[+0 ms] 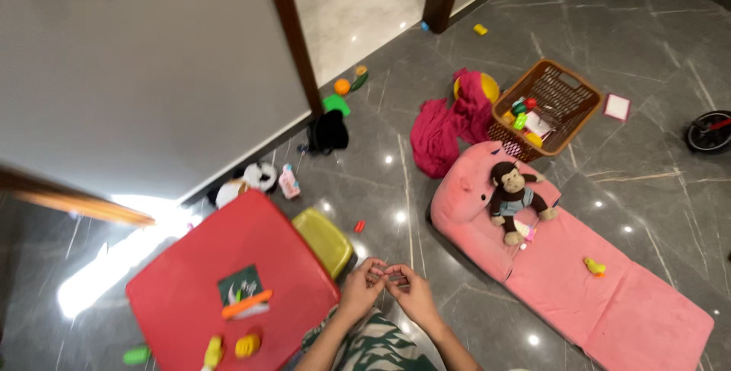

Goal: The person picks up a toy kitchen, a stuffed monkey, and various toy food items from the floor and furniture, moves them between rooms, and places them in a storage basket and on a child-sized table.

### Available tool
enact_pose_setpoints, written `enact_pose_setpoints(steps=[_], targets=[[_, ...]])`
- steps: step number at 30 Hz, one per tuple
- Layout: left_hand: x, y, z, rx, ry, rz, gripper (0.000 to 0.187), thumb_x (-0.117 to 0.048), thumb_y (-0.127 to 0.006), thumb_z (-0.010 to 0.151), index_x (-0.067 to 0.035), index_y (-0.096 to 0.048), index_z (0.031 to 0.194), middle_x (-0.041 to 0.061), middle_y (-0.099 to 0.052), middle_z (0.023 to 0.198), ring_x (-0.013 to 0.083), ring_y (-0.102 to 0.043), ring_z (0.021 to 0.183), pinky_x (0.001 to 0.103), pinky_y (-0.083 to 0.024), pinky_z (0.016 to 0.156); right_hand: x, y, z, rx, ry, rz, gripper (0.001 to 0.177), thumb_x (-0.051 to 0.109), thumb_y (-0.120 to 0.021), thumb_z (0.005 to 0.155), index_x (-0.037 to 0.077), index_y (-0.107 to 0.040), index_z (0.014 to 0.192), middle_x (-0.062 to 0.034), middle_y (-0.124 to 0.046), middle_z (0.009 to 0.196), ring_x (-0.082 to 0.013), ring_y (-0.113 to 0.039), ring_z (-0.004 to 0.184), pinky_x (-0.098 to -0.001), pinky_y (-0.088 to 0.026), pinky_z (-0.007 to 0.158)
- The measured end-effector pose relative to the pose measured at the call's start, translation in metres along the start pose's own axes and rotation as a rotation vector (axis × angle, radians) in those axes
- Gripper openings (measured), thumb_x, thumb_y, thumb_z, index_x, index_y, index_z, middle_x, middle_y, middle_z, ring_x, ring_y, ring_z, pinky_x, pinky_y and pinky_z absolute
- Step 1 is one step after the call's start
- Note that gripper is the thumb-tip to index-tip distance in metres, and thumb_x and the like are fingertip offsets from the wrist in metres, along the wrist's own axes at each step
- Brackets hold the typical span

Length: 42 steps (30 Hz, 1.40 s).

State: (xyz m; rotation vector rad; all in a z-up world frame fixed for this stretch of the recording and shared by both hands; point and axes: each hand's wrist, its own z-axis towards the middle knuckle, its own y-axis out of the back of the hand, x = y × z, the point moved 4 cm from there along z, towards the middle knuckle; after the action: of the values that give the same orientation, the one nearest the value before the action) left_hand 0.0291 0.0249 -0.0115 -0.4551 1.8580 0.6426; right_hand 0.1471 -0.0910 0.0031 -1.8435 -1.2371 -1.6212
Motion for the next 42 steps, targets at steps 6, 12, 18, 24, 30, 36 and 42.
enact_pose_setpoints(steps=[6,12,18,24,30,36,42], targets=[[-0.055,-0.005,0.086,0.018,-0.024,-0.001,0.032,-0.020,-0.082,0.085,-0.010,-0.067,0.112,0.004,-0.073,0.087,0.0110,-0.069,0.075,0.028,-0.058,0.070,0.045,0.054,0.060,-0.046,-0.040,0.080,0.028,0.010,-0.076,0.084,0.006,-0.072,0.112,-0.0036,-0.079,0.098,-0.0115,-0.073,0.084,-0.0284,-0.059,0.072],[-0.098,-0.014,0.211,0.054,-0.045,0.015,0.027,-0.022,-0.079,0.087,-0.009,-0.070,0.109,0.002,-0.074,0.083,0.0083,-0.066,0.070,0.026,-0.056,0.066,0.042,0.110,0.195,-0.053,-0.074,0.024,0.021,0.017,-0.074,0.090,0.006,-0.074,0.108,-0.0021,-0.079,0.096,-0.0103,-0.073,0.085,-0.0266,-0.059,0.073],[-0.169,0.020,0.363,0.090,-0.066,0.049,0.023,-0.021,-0.074,0.090,-0.009,-0.071,0.109,0.001,-0.074,0.083,0.0079,-0.066,0.070,0.025,-0.056,0.067,0.091,0.142,0.364,0.006,0.054,0.151,0.016,0.014,-0.072,0.093,0.004,-0.072,0.106,-0.0029,-0.077,0.096,-0.0090,-0.071,0.084,-0.0252,-0.056,0.074],[-0.238,0.047,0.484,0.082,-0.083,0.081,0.023,-0.021,-0.076,0.090,-0.009,-0.072,0.108,0.002,-0.073,0.084,0.0083,-0.065,0.069,0.026,-0.055,0.064,0.140,0.185,0.487,-0.075,0.041,0.121,0.019,0.011,-0.074,0.091,0.006,-0.074,0.109,0.0003,-0.063,0.078,-0.0055,-0.053,0.070,-0.0232,-0.042,0.062],[-0.259,0.039,0.611,0.109,-0.154,0.029,0.024,-0.017,-0.078,0.088,-0.009,-0.072,0.109,0.001,-0.076,0.086,0.0071,-0.065,0.070,0.024,-0.054,0.065,0.114,0.215,0.601,-0.064,-0.026,0.122,0.021,0.009,-0.080,0.088,0.005,-0.073,0.107,0.0020,-0.066,0.082,-0.0040,-0.054,0.073,-0.0212,-0.047,0.066],[-0.284,0.041,0.779,0.074,-0.158,-0.064,0.024,-0.016,-0.079,0.088,-0.012,-0.073,0.111,0.002,-0.074,0.088,0.0070,-0.065,0.073,0.024,-0.054,0.067,0.125,0.260,0.775,0.068,0.087,0.171,0.025,0.006,-0.074,0.088,0.005,-0.068,0.112,-0.0019,-0.076,0.104,-0.0058,-0.070,0.087,-0.0235,-0.057,0.078],[-0.335,0.065,0.934,-0.063,-0.138,-0.023,0.025,-0.018,-0.077,0.088,-0.011,-0.071,0.111,0.001,-0.076,0.090,0.0072,-0.069,0.075,0.024,-0.056,0.069,0.228,0.306,0.931,0.117,0.035,-0.035,0.026,0.009,-0.077,0.086,0.008,-0.070,0.111,0.0024,-0.077,0.105,-0.0059,-0.070,0.083,-0.0239,-0.057,0.076]])
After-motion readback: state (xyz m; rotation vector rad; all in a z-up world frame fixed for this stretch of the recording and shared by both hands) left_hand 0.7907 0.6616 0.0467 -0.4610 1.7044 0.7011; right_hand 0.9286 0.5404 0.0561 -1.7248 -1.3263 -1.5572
